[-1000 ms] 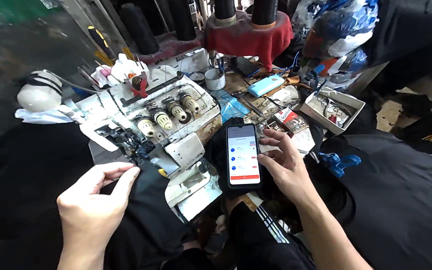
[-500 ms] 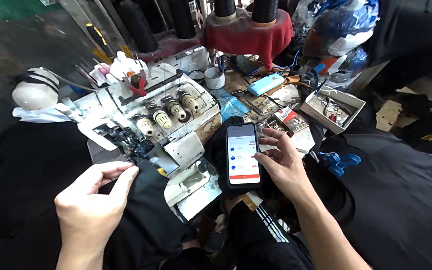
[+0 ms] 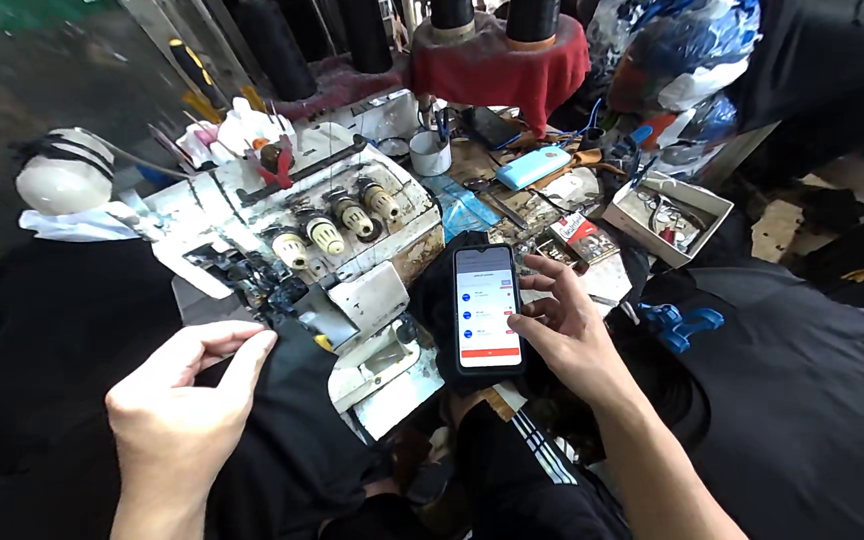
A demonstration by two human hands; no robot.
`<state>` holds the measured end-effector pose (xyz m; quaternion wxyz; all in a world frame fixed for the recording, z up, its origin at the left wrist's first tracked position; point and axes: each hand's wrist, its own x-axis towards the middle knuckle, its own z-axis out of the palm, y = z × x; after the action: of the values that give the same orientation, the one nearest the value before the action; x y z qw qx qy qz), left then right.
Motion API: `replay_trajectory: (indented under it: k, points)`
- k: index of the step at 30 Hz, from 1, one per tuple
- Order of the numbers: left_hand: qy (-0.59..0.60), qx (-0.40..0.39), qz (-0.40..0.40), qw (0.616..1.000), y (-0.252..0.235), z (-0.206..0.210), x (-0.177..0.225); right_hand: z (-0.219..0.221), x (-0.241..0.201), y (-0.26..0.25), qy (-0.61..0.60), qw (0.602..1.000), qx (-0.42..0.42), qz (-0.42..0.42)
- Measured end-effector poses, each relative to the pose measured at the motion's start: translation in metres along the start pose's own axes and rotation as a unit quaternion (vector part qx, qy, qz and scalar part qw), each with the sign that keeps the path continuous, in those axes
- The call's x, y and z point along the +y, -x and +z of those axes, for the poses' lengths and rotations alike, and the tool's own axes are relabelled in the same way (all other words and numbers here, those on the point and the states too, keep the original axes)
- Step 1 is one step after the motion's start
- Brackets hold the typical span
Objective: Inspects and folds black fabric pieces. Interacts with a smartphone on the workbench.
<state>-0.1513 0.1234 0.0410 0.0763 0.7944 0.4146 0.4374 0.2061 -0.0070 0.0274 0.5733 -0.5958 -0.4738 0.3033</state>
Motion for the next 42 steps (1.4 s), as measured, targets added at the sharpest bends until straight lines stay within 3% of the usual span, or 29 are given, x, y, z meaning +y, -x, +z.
replay_trajectory:
  k: [24,42]
  points:
    - [0.003,0.009,0.004,1.0,-0.0002,0.0008,0.0004,0.0002,-0.0013,-0.0008,0.006,1.0,0.015,0.005]
    - [0.003,0.008,0.0,1.0,0.0001,0.0006,0.0012,-0.0025,0.0013,0.0009,0.009,1.0,-0.023,-0.017]
